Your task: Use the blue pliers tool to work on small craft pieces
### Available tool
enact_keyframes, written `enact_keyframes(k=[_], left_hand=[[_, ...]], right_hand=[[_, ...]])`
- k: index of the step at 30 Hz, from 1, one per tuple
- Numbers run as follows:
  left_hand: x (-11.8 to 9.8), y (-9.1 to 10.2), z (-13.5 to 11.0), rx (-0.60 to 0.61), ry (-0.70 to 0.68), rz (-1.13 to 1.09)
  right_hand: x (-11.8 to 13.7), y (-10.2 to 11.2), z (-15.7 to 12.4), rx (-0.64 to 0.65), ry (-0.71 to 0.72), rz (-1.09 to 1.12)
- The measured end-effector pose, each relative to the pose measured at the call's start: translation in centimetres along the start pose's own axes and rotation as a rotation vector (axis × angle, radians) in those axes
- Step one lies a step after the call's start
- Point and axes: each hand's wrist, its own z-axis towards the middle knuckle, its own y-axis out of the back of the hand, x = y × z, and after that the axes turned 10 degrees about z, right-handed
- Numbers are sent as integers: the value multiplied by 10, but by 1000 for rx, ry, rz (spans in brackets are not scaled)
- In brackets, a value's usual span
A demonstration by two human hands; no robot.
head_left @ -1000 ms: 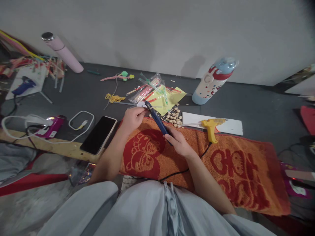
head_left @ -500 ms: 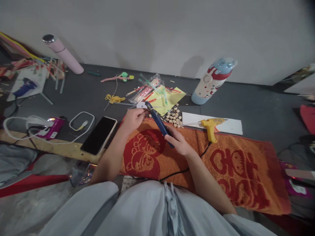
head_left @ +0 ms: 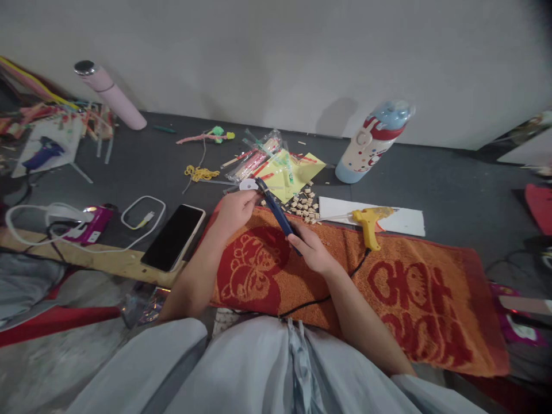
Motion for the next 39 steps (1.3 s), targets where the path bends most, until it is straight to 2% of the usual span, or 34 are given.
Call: enact_keyframes(k=[7,14,20,25,32,37,39], left_hand=[[0,1,0,31,-43,141],[-1,10,3,87,-143,177],[10,16,5,81,-197,219],[9,14,2,102,-113,156],[3,4,-1,42,-46,49],[1,3,1,-14,108,-144],[0,2,2,-49,126,-240]], right_hand=[[7,4,1,20,-4,2],[12,6,0,65,-32,33],[10,9,0,41,-34,62],[8,7,2,61,-68,192],[8,6,5,-9,-155,423],[9,6,2,-32,-157,428],[9,5,1,-50,-156,393]])
